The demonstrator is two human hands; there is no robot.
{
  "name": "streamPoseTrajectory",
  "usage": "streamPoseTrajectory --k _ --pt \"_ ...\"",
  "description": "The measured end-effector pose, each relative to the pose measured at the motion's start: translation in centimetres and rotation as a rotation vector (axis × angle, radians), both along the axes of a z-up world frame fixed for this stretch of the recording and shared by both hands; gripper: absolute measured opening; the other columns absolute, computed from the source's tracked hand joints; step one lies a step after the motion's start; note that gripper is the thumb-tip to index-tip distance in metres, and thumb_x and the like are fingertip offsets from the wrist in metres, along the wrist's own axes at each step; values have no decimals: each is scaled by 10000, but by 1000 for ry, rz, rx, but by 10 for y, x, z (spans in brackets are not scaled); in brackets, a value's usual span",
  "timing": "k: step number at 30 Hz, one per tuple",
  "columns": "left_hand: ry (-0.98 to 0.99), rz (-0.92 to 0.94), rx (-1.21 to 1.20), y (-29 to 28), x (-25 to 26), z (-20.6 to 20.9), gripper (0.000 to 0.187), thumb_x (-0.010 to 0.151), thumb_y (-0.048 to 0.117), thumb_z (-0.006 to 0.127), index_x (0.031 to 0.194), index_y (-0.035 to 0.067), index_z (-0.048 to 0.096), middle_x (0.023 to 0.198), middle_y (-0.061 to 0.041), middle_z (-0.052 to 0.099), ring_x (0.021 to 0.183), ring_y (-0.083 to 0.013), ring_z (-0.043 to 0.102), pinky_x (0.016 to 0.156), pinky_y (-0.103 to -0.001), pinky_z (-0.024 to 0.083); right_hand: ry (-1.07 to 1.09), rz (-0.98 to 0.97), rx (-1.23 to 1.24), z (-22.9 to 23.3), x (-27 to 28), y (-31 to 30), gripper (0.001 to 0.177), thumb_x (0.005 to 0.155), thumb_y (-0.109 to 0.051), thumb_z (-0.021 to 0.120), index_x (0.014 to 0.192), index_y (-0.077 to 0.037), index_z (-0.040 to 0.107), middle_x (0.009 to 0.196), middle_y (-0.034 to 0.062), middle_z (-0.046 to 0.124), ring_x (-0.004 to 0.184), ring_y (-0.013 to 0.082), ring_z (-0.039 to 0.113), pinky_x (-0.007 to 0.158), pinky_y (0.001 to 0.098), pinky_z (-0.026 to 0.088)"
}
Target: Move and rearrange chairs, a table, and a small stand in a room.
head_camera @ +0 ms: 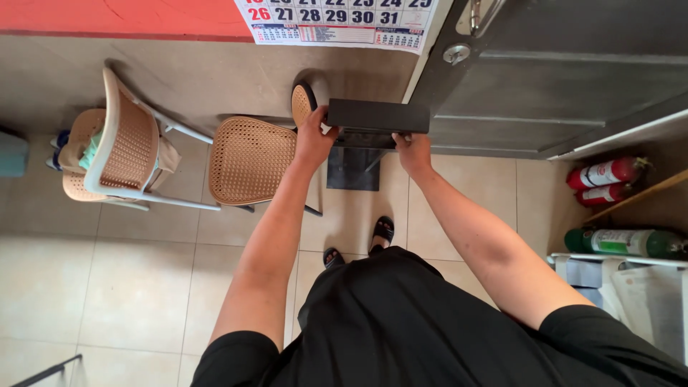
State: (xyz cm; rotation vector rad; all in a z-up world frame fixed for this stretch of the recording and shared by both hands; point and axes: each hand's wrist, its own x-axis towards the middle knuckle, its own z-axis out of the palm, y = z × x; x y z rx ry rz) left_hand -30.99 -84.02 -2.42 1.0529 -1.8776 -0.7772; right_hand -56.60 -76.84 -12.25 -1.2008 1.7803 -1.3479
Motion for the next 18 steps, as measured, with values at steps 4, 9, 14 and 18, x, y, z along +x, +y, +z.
streamPoseTrajectory --k 4,9,14,18 --pt "-24 -4 -7 -14 -6 -8 336 825 39 757 1144 77 657 939 -86 685 885 -267 645 721 -380 512 -41 6 -63 -14 -5 -12 133 950 -43 692 1069 13 668 941 62 720 733 116 662 624 277 545" --pt "-37 15 24 -26 -5 -14 386 827 47 751 1199 90 656 988 -100 689 930 -281 660 781 -387 526 21 -21 -37 -5 -1 -21 109 970 -51 705 1047 17 668 902 68 729 746 117 650 646 283 525" --pt "-105 99 -5 -43 -2 -25 417 820 86 785 1220 90 667 1039 -132 666 994 -318 648 843 -418 528 169 -33 -93 -14 -1 -42 216 947 -105 730 1102 16 639 914 127 723 774 222 675 690 348 536" --pt "-127 177 -55 -50 1 -30 457 833 141 815 1265 110 669 1063 -131 675 1032 -332 647 891 -425 534 280 -83 -27 -23 3 -55 272 952 -173 759 1089 15 619 936 172 726 836 320 687 722 410 523"
